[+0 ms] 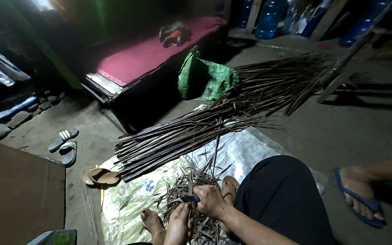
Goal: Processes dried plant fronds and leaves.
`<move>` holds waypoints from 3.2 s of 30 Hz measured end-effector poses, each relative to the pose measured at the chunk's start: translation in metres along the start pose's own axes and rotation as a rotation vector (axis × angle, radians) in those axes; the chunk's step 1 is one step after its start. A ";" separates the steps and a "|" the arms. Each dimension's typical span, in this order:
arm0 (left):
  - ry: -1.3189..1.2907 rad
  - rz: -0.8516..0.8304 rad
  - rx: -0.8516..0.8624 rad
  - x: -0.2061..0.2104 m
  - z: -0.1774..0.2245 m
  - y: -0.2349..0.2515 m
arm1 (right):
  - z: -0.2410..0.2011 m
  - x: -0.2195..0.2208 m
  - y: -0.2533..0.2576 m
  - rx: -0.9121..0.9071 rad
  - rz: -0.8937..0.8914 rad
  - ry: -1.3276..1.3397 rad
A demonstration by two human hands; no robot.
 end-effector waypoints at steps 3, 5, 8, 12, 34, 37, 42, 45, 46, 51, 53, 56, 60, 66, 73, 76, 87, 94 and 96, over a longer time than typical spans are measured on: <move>-0.025 -0.012 -0.019 0.002 0.002 -0.003 | 0.017 -0.004 0.009 0.057 0.080 -0.022; -0.041 -0.037 -0.025 0.006 0.003 -0.007 | 0.034 -0.011 0.017 0.155 0.104 0.012; -0.018 -0.099 -0.009 0.012 0.002 -0.012 | 0.057 -0.030 0.028 0.339 0.129 0.117; 0.001 -0.028 -0.006 0.004 0.001 -0.006 | 0.047 -0.027 0.021 0.233 0.028 0.160; -0.058 -0.097 -0.026 0.011 0.002 -0.012 | 0.059 -0.030 0.029 0.301 0.132 0.058; -0.032 -0.073 -0.018 0.008 0.003 -0.011 | 0.055 -0.030 0.025 0.303 0.152 0.090; 0.023 0.044 0.027 -0.005 0.002 -0.001 | 0.006 0.003 -0.004 0.030 -0.129 0.079; 0.021 0.103 0.086 -0.007 0.002 0.001 | -0.013 0.017 -0.014 -0.093 -0.106 0.090; 0.023 0.098 0.103 -0.007 0.002 0.001 | -0.013 0.019 -0.013 -0.082 -0.109 0.079; 0.056 0.072 0.121 -0.002 0.002 -0.002 | 0.007 0.017 0.000 -0.004 -0.092 0.007; 0.063 0.056 0.107 0.003 0.004 -0.004 | 0.015 0.012 0.004 0.073 -0.076 -0.003; 0.058 0.031 0.072 0.009 0.006 -0.008 | 0.024 0.006 0.009 0.105 0.078 0.009; 0.020 0.008 0.051 0.013 0.006 -0.010 | 0.038 0.002 0.021 0.184 0.122 -0.023; -0.017 -0.040 0.030 0.012 0.005 -0.014 | 0.049 -0.016 0.032 0.396 0.027 0.028; 0.022 -0.003 0.039 0.009 0.002 -0.007 | 0.066 -0.022 0.030 0.370 0.158 0.709; 0.026 -0.023 0.011 0.010 0.001 -0.004 | 0.036 -0.005 0.020 0.282 -0.176 0.942; 0.019 0.024 -0.013 -0.002 -0.003 0.000 | 0.018 -0.008 0.008 0.096 -0.146 0.268; -0.045 0.055 -0.009 -0.003 0.003 -0.002 | -0.002 0.004 0.000 -0.045 0.023 0.013; -0.037 0.029 -0.013 0.000 0.004 -0.003 | 0.008 0.001 0.005 -0.002 0.036 0.000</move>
Point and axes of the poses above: each hand's wrist, its own y-axis towards the middle knuckle, its own x-axis out of the palm, z = x × y, the point moved 6 cm from there along y, towards the middle knuckle, and after that the axes turned 10 degrees about x, right-handed, at the moved point
